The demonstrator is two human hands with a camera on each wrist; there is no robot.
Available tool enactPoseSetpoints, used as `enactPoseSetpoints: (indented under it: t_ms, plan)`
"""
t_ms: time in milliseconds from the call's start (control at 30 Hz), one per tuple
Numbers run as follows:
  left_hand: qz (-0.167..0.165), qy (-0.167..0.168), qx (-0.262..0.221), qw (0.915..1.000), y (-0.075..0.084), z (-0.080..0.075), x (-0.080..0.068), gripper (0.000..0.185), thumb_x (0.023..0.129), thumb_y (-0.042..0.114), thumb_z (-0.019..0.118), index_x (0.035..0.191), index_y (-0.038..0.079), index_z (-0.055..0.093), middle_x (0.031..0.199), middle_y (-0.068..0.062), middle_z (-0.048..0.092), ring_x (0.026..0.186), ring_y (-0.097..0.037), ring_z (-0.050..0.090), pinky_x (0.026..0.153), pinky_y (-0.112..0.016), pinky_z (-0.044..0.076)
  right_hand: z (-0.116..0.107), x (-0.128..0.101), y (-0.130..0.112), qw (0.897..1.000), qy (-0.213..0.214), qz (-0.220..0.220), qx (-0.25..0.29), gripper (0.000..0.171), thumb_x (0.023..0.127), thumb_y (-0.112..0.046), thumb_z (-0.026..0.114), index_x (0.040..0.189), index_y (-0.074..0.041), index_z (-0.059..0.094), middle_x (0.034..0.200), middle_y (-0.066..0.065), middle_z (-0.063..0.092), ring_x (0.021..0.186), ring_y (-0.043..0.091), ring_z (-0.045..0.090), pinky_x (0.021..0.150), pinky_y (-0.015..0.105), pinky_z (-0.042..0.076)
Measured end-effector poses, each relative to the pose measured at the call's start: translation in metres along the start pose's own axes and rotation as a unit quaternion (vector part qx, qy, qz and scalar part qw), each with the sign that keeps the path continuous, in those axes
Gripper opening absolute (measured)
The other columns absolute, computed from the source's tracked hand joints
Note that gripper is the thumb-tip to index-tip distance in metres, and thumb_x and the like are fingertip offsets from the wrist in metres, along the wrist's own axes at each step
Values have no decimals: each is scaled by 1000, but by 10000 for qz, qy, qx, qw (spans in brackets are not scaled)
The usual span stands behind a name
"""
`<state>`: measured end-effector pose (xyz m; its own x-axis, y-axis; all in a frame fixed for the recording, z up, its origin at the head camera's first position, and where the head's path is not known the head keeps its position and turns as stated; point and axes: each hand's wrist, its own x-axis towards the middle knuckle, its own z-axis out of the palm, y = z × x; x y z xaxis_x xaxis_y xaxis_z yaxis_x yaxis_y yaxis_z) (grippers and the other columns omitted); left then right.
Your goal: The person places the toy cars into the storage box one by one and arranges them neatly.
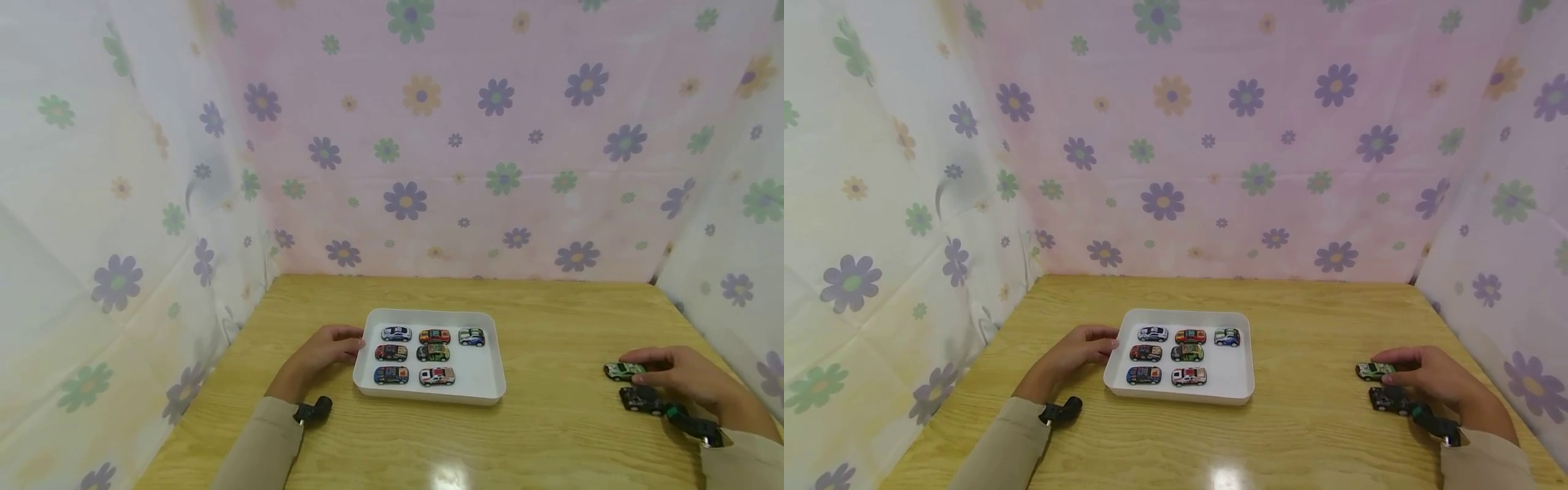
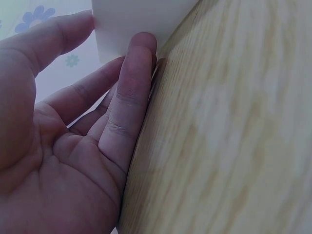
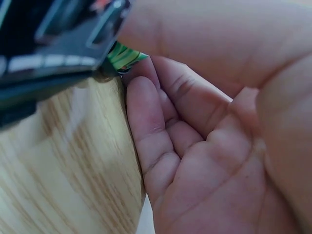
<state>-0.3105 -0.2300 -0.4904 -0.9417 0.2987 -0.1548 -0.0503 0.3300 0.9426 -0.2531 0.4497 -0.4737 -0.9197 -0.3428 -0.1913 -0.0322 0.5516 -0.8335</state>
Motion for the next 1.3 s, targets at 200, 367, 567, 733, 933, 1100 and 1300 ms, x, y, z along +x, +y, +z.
enactPoseSetpoints:
  t_ms: [200,367,567,733,933,1100,1300]
  plan:
    - [-33,76,-39,10000,3,0,-1,49,97,30,74,137,3,64,128,-13,71,106,-22,72,91,-35,62,0,3,-2,9998,46,32,-170,55,102,-20,67,143,13,52,130,8,69,95,4,70,72,33,60]
    - [-38,73,-61,9999,2,-1,-2,50,97,30,74,138,4,64,129,-12,70,107,-22,71,92,-36,61,-1,7,-6,9974,242,65,-682,54,101,-26,68,142,8,57,143,35,54,99,-13,60,80,29,60]
    - [13,69,-140,9999,0,-1,-2,52,97,31,74,138,2,63,130,-14,70,107,-23,72,91,-35,62,-4,9,-12,9900,585,94,-1281,53,98,-31,72,138,4,63,138,32,61,98,-11,60,79,32,61]
    - [77,44,-128,9999,2,1,-1,52,97,32,75,138,3,64,130,-13,70,106,-22,72,91,-34,61,-6,9,-15,9798,906,66,-1780,50,95,-34,76,133,0,69,129,26,69,99,7,68,79,36,62]
    - [63,22,-83,9999,0,1,-3,48,98,28,73,137,2,63,129,-14,70,106,-23,72,90,-36,62,-3,10,-25,9766,955,-94,-1924,50,97,-36,74,134,-3,68,129,25,69,101,7,69,76,32,61]
    - [42,22,-24,10000,1,0,-4,51,98,29,73,139,1,62,130,-14,69,107,-23,72,91,-36,62,1,13,-46,9783,1048,-407,-1739,48,99,-32,72,135,-1,67,133,29,66,94,-15,59,74,24,58]
    - [43,19,-50,10000,0,1,-3,52,97,32,74,138,2,63,130,-14,69,108,-23,71,92,-36,62,5,19,-73,9688,1249,-715,-2019,46,98,-35,73,134,-8,70,130,24,68,103,4,67,76,33,60]
